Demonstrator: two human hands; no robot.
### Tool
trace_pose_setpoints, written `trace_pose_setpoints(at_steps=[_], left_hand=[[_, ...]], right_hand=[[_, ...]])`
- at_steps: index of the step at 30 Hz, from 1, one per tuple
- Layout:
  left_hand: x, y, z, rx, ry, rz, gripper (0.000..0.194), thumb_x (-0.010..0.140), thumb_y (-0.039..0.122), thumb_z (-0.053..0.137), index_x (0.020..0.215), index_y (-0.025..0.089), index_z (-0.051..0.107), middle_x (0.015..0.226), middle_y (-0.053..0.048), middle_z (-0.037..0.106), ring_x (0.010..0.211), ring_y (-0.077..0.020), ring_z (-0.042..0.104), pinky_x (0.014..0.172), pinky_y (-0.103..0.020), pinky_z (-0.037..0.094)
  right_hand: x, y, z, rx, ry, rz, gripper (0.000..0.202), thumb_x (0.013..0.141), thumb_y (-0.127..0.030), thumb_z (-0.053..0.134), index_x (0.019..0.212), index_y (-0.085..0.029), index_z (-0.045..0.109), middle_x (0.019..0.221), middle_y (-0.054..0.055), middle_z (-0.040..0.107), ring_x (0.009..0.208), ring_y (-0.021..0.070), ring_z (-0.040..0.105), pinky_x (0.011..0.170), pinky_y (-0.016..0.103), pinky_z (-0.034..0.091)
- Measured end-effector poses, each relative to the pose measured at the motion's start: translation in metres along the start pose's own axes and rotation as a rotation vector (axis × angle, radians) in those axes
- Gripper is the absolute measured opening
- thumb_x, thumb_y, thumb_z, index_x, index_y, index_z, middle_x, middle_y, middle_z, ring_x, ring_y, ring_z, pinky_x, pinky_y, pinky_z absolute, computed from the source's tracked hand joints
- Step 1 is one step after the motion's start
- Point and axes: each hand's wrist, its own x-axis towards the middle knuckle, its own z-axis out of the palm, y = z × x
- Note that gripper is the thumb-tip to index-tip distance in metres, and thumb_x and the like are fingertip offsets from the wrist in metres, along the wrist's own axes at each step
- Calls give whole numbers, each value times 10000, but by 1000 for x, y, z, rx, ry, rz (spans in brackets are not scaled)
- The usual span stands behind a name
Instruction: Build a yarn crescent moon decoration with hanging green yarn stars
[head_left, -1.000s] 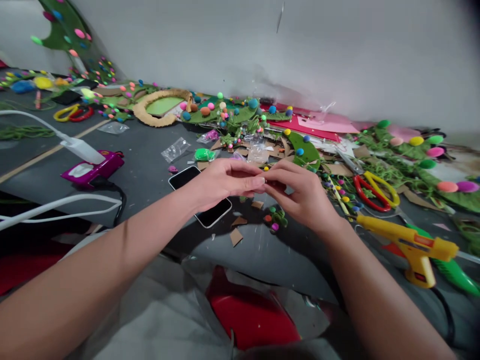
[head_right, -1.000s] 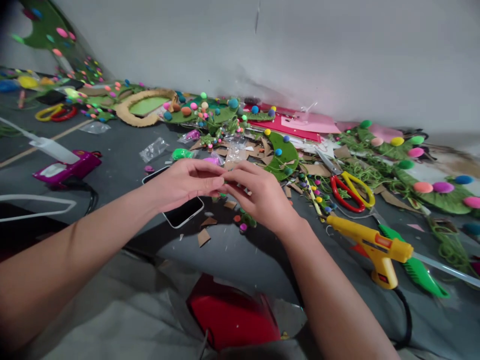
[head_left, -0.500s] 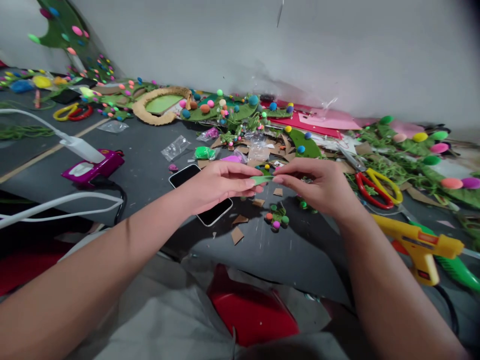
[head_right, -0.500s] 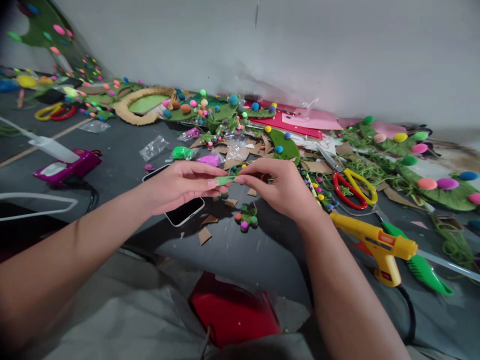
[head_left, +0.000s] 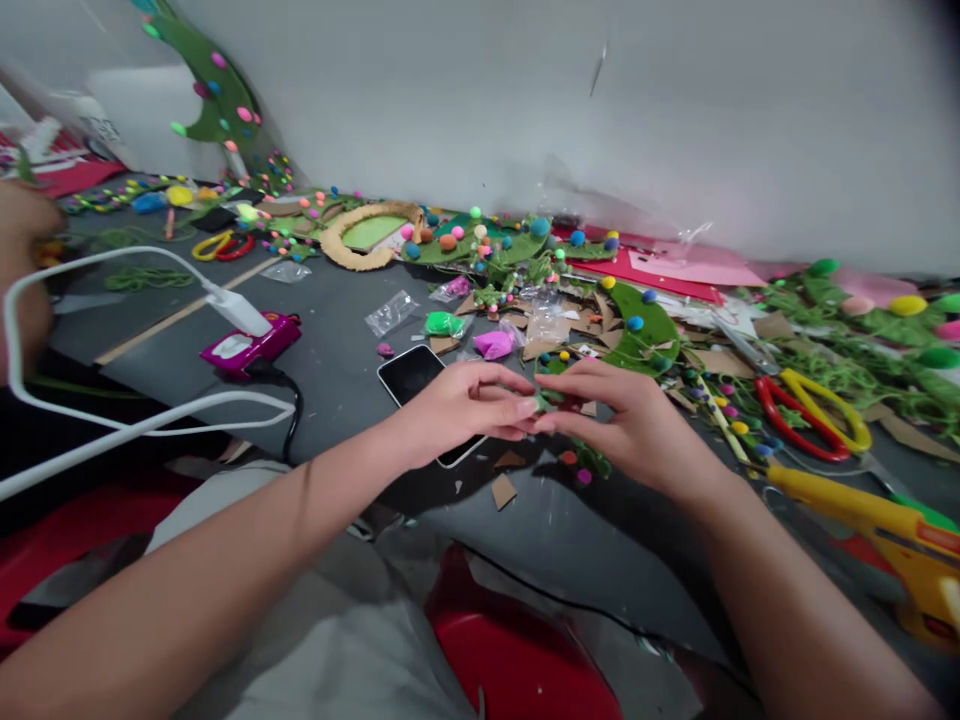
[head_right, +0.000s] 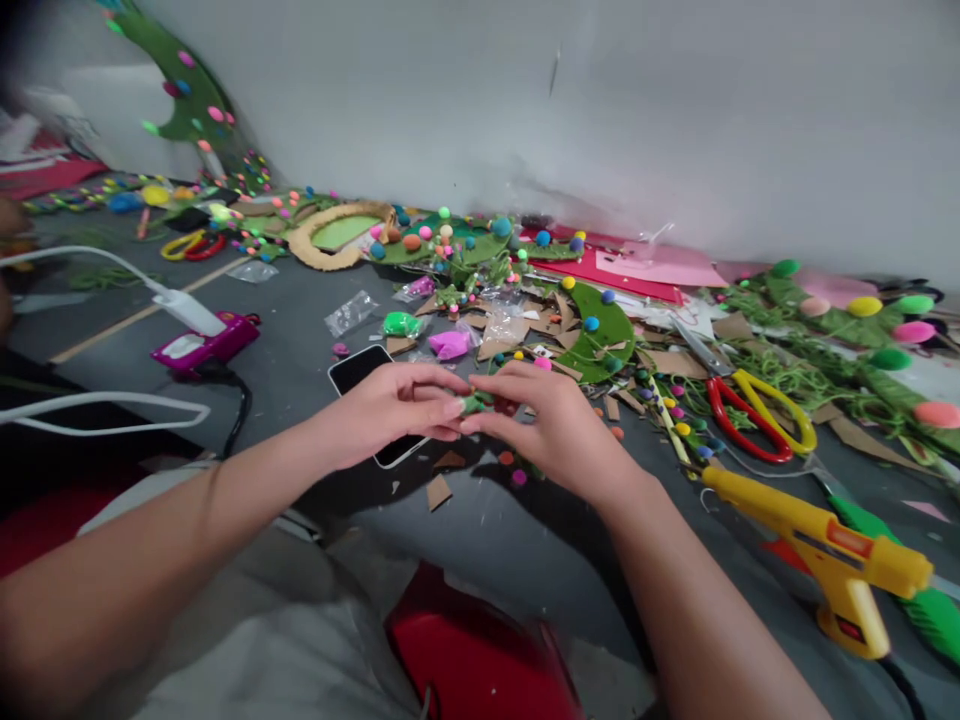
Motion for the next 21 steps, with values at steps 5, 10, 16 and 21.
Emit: trace_pose_setpoints(at_steps=[5, 10, 16, 21], left_hand=[[-8, -3, 12, -15, 68, -47, 295, 863, 246, 789, 1065, 119, 614, 717, -17, 725, 684, -117, 715, 753, -273, 605], [-9, -3, 12, -61, 76, -40, 472, 860, 223, 788, 1255, 163, 536, 908, -60, 763, 840, -166, 749, 821, -337, 615], [-8, -6, 4, 225, -6, 176, 287, 922, 378, 706, 1109, 161, 733, 964, -69, 758, 886, -170, 708, 795, -289, 570], [-9, -4, 5, 320, 4, 176, 307, 961, 390, 635, 1037, 128, 776, 943, -93, 771, 871, -181, 693, 809, -301, 544]], right_hand=[[-1, -8, 12, -121, -114, -67, 532, 939, -423, 670, 1436, -252, 590, 1093, 77, 646, 918, 193, 642, 805, 337, 530], [-2, -13, 13, -93, -56, -137, 337, 1013, -238, 547, 1335, -219, 643, 1193, 87, 647, 1052, 178, 647, 896, 313, 527], [-4, -19, 12, -36, -22, -68, 351, 1005, -242, 572, 1353, -270, 599, 1233, 36, 711, 1110, 153, 674, 938, 270, 522], [-4, -10, 14, -159, 18, -63, 229, 990, -312, 602, 1194, -229, 666, 1040, 43, 731, 930, 180, 686, 808, 302, 534]])
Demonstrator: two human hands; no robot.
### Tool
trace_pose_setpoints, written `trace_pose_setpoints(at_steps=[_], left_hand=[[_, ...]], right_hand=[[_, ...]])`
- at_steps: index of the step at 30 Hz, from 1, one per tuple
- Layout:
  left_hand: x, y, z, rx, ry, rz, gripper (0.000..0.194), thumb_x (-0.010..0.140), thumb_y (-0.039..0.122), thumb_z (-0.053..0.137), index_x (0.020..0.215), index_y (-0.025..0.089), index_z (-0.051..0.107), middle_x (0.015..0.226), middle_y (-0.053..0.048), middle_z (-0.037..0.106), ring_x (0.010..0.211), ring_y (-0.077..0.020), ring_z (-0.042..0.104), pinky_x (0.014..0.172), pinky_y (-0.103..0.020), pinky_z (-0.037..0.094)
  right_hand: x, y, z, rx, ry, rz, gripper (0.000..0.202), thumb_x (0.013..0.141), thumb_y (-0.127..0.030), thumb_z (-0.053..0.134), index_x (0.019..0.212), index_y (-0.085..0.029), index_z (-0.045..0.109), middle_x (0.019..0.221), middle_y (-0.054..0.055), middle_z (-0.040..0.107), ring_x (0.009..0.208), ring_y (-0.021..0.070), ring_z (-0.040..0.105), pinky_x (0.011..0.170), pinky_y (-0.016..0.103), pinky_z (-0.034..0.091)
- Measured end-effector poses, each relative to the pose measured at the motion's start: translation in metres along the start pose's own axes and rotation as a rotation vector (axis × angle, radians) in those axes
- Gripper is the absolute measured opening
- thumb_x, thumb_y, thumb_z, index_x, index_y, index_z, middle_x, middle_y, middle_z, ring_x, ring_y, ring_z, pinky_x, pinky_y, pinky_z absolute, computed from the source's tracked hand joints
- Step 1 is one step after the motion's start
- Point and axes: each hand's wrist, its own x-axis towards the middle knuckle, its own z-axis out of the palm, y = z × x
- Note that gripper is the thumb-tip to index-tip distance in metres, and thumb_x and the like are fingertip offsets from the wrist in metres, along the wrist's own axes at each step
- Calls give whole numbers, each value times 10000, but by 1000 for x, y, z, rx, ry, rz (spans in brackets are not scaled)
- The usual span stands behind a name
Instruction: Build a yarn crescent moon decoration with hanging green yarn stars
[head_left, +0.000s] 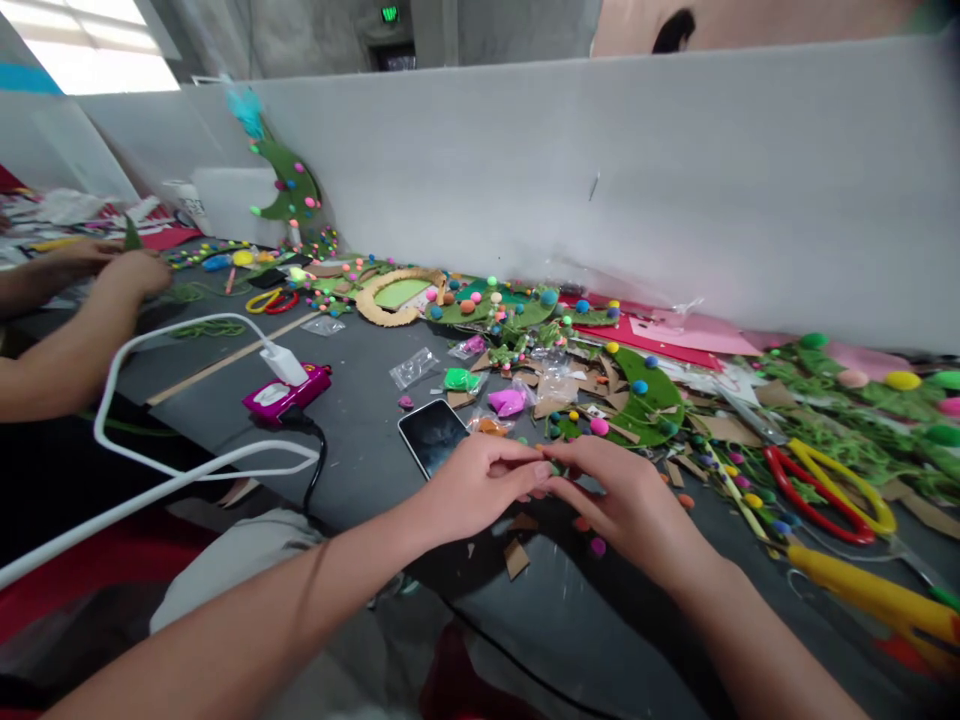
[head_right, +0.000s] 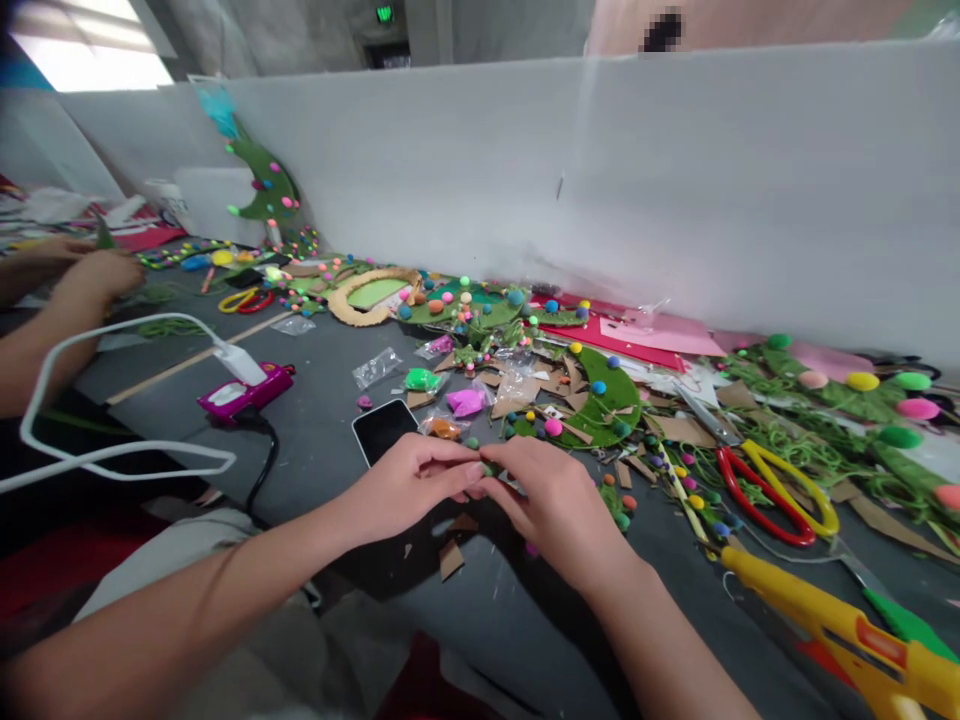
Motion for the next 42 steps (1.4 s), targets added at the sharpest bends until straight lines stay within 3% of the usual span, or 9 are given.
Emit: trace_pose_setpoints(at_steps=[3, 8, 15, 21, 26, 32, 35, 39, 42], left_hand=[[1, 2, 2, -28, -21, -3, 313, 937, 409, 666, 1042, 133, 771, 944, -80, 764, 853, -170, 683, 805, -292, 536], [1, 1, 6, 27, -18, -27, 318, 814, 402, 798, 959, 123, 755, 744, -19, 681, 662, -127, 582, 627, -245, 454], [5, 6, 0, 122, 34, 31, 222, 910, 302, 668, 802, 124, 746, 691, -12, 644, 652, -118, 537, 619, -236, 405], [7, 5, -3, 79, 71, 10, 247, 923, 364, 662, 873, 140, 751, 802, -61, 734, 737, -183, 687, 727, -302, 545], [8, 13, -8, 19, 141, -6, 271, 906, 415, 697, 903, 151, 759, 855, -66, 751, 804, -203, 716, 811, -339, 574], [4, 12, -2, -196, 91, -79, 416, 923, 427, 692, 1249, 169, 700, 1141, -110, 749, 1105, -244, 704, 1022, -405, 534], [4, 10, 2, -109, 2, -37, 389, 903, 422, 718, 1191, 160, 729, 1131, -95, 729, 1052, -226, 680, 927, -340, 540], [6, 10, 3, 140, -84, 31, 279, 916, 388, 686, 1008, 136, 763, 879, -37, 699, 781, -152, 592, 691, -254, 446], [5, 11, 3, 165, -119, 27, 244, 919, 357, 668, 928, 134, 766, 779, -14, 663, 703, -131, 530, 642, -245, 390]], right_hand=[[0, 2, 0, -63, 14, -4, 244, 970, -333, 628, 1181, -217, 670, 999, 57, 710, 899, 203, 674, 777, 323, 533], [2, -5, 4, -145, -30, -20, 351, 914, -470, 679, 1131, -194, 693, 950, 77, 682, 853, 234, 662, 717, 346, 530], [2, -9, 6, -73, -26, -6, 317, 972, -438, 613, 1192, -219, 677, 986, 61, 736, 872, 197, 676, 760, 311, 531], [3, -6, 7, 57, -10, -4, 223, 1033, -280, 506, 1115, -213, 703, 988, 57, 770, 877, 176, 709, 792, 289, 539], [4, 6, 0, 76, 131, 77, 216, 1004, -306, 575, 1106, -205, 735, 999, 66, 770, 897, 187, 715, 811, 313, 552], [5, 14, -1, 78, 242, -2, 313, 950, -351, 668, 1233, -235, 729, 1167, 103, 700, 1086, 213, 672, 915, 363, 566], [4, 11, 4, 69, 182, -32, 411, 932, -328, 688, 1333, -238, 671, 1253, 114, 666, 1165, 228, 647, 980, 397, 558], [3, 6, 6, 65, 70, -33, 434, 939, -348, 675, 1350, -211, 657, 1252, 129, 671, 1127, 230, 655, 952, 395, 567], [3, 5, 5, 45, 15, -36, 445, 947, -397, 661, 1340, -190, 658, 1209, 128, 699, 1081, 238, 662, 915, 398, 568]])
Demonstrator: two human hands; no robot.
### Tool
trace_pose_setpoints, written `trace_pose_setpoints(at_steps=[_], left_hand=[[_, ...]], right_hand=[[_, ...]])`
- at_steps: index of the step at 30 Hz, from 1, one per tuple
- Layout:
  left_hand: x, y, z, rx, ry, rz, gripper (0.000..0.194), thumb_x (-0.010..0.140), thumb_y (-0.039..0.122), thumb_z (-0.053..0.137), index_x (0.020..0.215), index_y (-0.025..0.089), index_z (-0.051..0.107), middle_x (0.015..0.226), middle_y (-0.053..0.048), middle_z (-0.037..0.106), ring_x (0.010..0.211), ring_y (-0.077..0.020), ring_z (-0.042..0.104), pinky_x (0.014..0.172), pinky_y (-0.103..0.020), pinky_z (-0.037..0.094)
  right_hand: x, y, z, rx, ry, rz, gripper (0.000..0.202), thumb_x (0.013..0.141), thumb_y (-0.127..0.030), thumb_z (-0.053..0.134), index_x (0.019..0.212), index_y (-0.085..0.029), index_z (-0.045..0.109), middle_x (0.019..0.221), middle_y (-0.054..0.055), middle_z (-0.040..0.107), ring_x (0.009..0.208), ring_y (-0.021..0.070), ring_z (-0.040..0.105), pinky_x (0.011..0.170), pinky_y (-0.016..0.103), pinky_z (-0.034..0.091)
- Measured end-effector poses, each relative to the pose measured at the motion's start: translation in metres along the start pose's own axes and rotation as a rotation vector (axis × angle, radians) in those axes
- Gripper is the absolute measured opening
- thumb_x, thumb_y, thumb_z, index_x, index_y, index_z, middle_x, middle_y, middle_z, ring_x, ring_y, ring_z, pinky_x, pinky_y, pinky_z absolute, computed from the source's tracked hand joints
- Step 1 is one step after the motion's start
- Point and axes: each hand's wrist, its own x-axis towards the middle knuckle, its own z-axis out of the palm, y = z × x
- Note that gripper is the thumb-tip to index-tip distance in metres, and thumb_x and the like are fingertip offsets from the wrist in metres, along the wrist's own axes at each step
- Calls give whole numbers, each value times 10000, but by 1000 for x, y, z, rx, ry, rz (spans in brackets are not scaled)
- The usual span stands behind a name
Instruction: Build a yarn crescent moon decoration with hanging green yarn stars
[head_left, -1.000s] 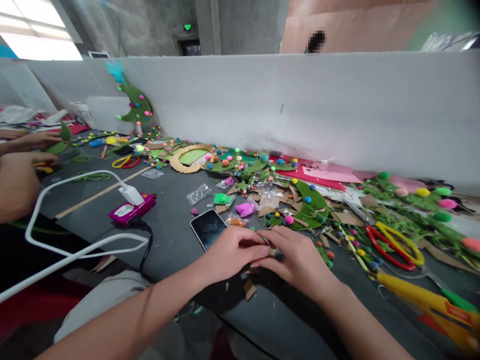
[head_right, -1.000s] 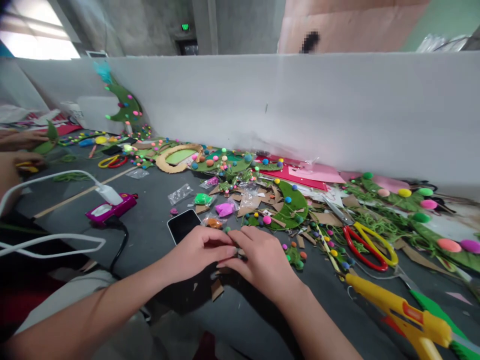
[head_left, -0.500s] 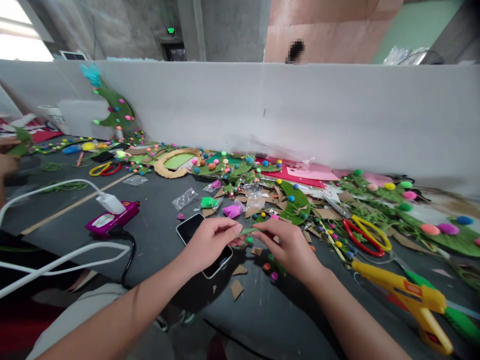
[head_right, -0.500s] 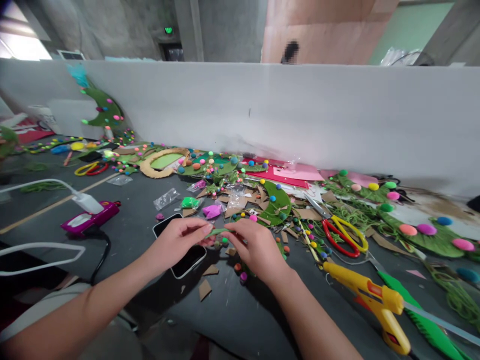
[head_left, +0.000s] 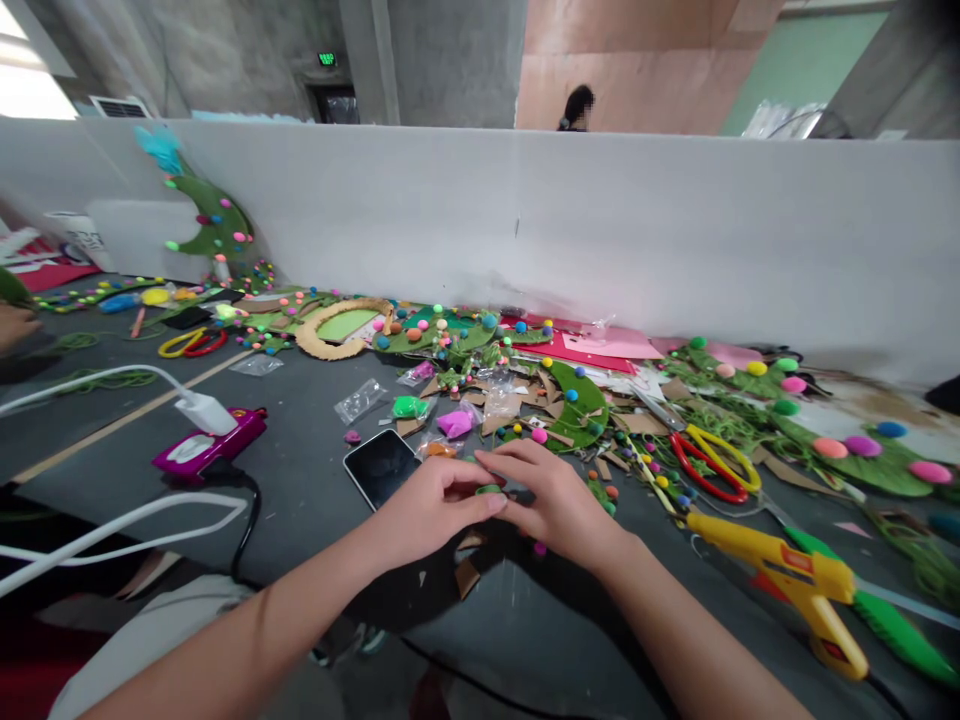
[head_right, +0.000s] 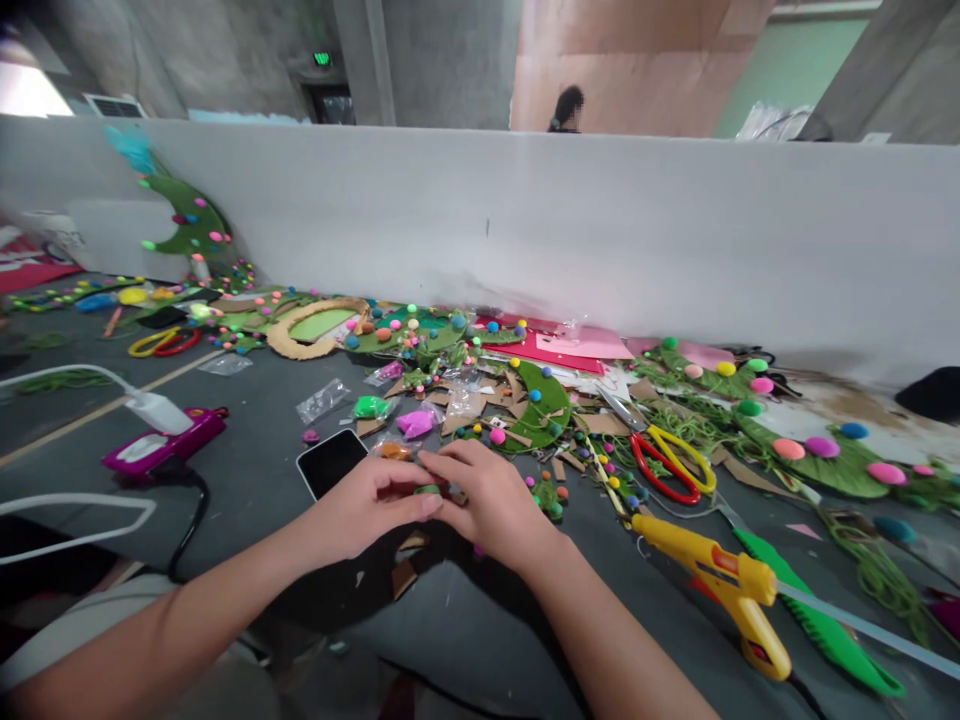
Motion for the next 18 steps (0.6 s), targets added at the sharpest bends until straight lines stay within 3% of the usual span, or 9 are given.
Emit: trace_pose_setpoints(at_steps=[4, 9, 12, 15, 18], left_hand=[[-1, 1, -1, 21, 6, 4, 226, 908, 331, 670, 828, 133, 745, 699, 4, 609, 658, -119, 483, 616, -241, 351], [0, -1, -5, -19, 19, 6, 324, 933, 373, 646, 723, 130, 689, 652, -2, 596, 634, -118, 509, 622, -242, 397], [-1, 0, -4, -108, 53, -15, 300, 959, 430, 618, 938, 142, 698, 829, -27, 666, 730, -138, 614, 678, -253, 488], [-3, 2, -2, -359, 131, -107, 357, 951, 428, 652, 1220, 198, 609, 1120, -73, 699, 960, -193, 706, 847, -332, 572], [-5, 6, -3, -595, 157, -176, 351, 946, 347, 672, 1244, 197, 563, 1134, -102, 723, 992, -223, 733, 928, -393, 573]], right_hand=[[1, -3, -2, -21, -45, -17, 403, 958, -447, 633, 1263, -190, 690, 1123, 109, 720, 1016, 222, 660, 866, 367, 553], [2, -7, -2, -8, -27, -6, 375, 944, -479, 640, 1171, -192, 722, 995, 79, 728, 919, 199, 661, 795, 326, 544], [1, -5, -1, 12, 37, -27, 485, 953, -467, 632, 1354, -195, 641, 1151, 108, 727, 1030, 214, 679, 885, 354, 562], [0, -2, -1, 7, 43, -40, 563, 932, -460, 667, 1438, -228, 582, 1366, 119, 649, 1228, 232, 629, 1025, 381, 533], [0, -1, -1, -21, 52, -45, 482, 950, -411, 658, 1394, -227, 614, 1396, 119, 633, 1255, 236, 618, 1033, 385, 535]])
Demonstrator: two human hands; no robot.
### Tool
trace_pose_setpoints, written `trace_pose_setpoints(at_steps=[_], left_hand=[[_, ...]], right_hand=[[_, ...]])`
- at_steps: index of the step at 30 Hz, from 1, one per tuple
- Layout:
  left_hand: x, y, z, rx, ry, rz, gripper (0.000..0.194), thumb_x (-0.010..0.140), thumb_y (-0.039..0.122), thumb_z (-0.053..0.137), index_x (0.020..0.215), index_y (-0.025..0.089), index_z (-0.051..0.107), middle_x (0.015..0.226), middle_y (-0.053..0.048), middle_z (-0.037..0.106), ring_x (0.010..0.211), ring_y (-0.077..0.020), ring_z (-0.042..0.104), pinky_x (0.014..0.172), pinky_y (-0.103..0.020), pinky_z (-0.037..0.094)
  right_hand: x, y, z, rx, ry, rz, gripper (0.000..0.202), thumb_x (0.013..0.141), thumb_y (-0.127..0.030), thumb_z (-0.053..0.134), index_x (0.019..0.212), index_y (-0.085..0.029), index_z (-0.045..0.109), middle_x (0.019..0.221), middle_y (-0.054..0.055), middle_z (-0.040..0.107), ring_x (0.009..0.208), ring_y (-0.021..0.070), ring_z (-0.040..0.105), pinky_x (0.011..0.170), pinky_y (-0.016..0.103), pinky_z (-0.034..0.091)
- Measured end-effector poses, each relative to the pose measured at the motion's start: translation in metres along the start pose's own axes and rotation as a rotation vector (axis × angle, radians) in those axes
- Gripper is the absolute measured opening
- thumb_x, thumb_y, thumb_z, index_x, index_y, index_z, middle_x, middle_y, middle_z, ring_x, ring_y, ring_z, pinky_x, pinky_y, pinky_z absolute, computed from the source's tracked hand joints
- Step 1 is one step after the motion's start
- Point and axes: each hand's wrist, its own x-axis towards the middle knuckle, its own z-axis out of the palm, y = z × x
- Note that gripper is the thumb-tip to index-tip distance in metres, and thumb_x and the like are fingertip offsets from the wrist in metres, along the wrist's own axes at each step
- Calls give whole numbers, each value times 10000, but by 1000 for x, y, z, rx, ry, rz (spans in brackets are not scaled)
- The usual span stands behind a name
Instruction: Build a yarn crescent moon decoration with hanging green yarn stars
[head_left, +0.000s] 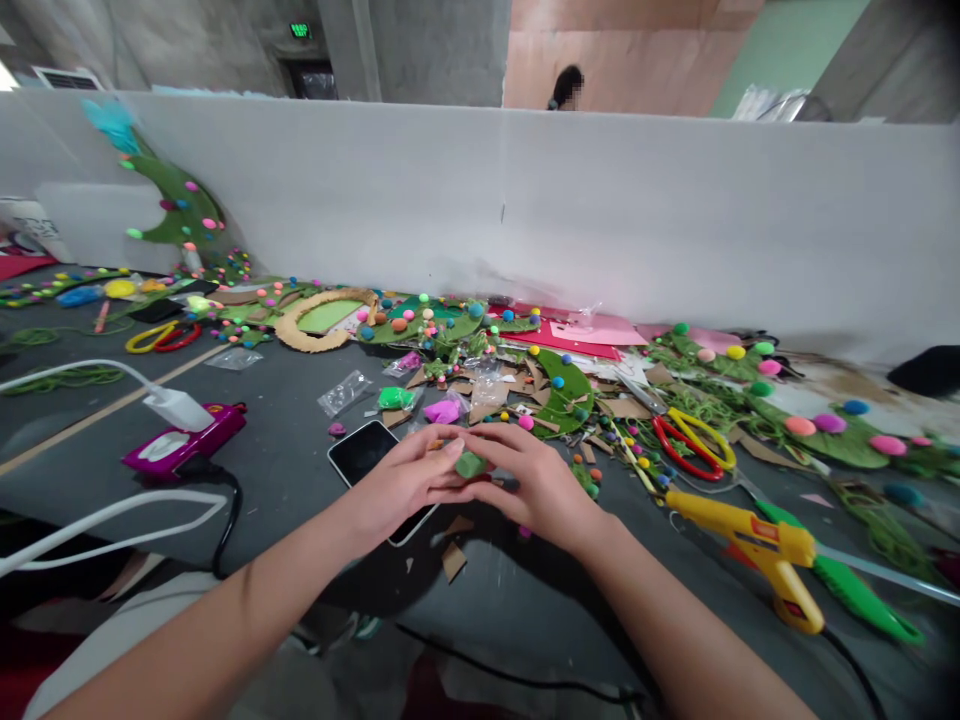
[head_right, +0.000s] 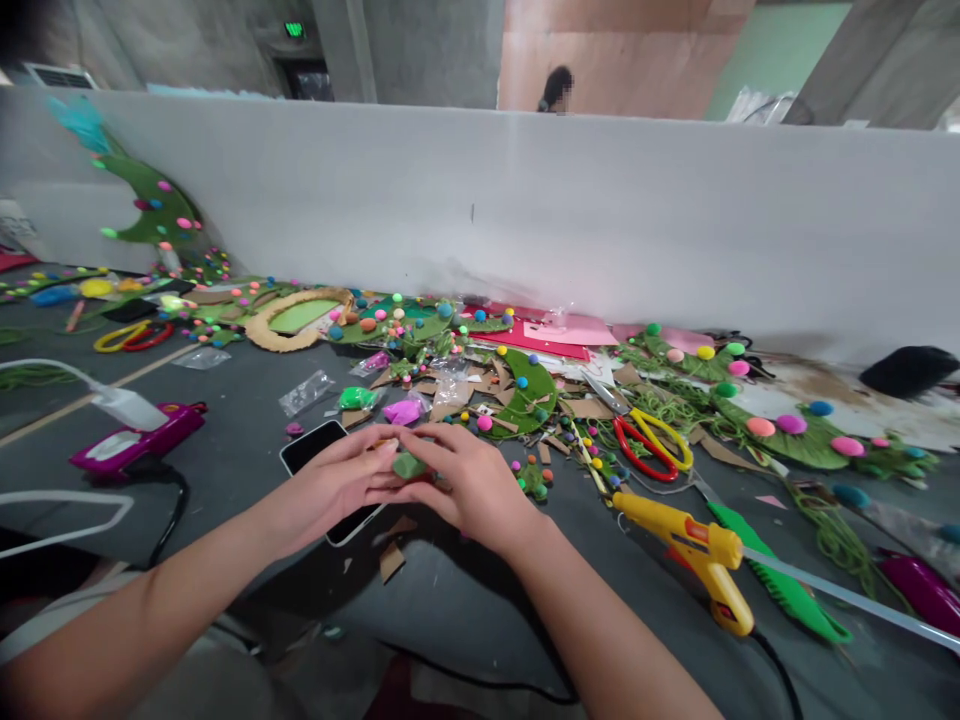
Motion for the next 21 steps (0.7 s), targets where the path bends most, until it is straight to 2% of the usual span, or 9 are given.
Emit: trace_pose_setpoints(at_steps=[2, 5, 10, 13, 16, 17, 19, 21], left_hand=[[-1, 4, 0, -90, -16, -27, 341, 948, 305, 660, 1249, 188, 550, 1158, -124, 730, 1011, -246, 737, 974, -442, 558], [-2, 10, -2, -181, -44, -81, 351, 980, 342, 599, 1282, 171, 550, 1215, -160, 726, 1085, -270, 721, 1036, -484, 526], [-3, 13, -6, -220, -65, -160, 380, 988, 437, 567, 1252, 170, 622, 1215, -167, 740, 1130, -293, 713, 1057, -482, 531], [-3, 13, -6, -153, -20, -154, 360, 946, 422, 643, 1196, 166, 684, 1222, -161, 744, 1120, -308, 717, 1008, -467, 579], [-2, 12, -2, -86, 54, -92, 207, 871, 255, 730, 1058, 168, 740, 1242, -106, 748, 1078, -302, 730, 935, -436, 630], [-2, 12, 0, -67, 117, -70, 150, 866, 190, 718, 1013, 171, 744, 1219, -74, 760, 1053, -272, 736, 921, -401, 638], [0, 12, 4, -7, 245, -71, 153, 850, 81, 696, 965, 173, 739, 1032, -13, 801, 937, -186, 749, 869, -290, 640], [2, 12, 6, 78, 302, -74, 199, 827, 51, 714, 993, 159, 731, 919, 2, 795, 879, -158, 743, 809, -235, 638]], right_hand=[[1, -1, -1, -22, 37, -9, 353, 992, -334, 597, 1317, -208, 648, 1317, 121, 677, 1188, 225, 644, 990, 378, 550], [2, -5, -1, -32, 81, -21, 234, 1022, -296, 529, 1178, -194, 671, 1133, 101, 731, 1047, 200, 667, 910, 347, 548], [4, -8, -1, -90, 154, 66, 286, 1050, -368, 451, 978, -177, 651, 921, 81, 706, 863, 175, 636, 780, 299, 490], [3, -5, 1, -122, 155, 108, 360, 1033, -467, 482, 876, -180, 635, 819, 51, 677, 761, 151, 604, 700, 270, 441], [1, -1, 2, -149, 105, 85, 373, 1006, -526, 522, 877, -194, 634, 817, 28, 679, 755, 135, 609, 691, 251, 418], [1, 1, 3, -160, 91, 67, 373, 1001, -540, 524, 895, -199, 632, 840, 26, 686, 772, 135, 617, 705, 250, 420], [0, 3, 4, -184, 64, 48, 383, 989, -575, 522, 925, -211, 624, 890, 25, 696, 828, 141, 634, 741, 253, 431], [-1, 3, 5, -198, 50, 54, 404, 980, -609, 509, 940, -221, 617, 926, 23, 701, 896, 148, 649, 773, 251, 444]])
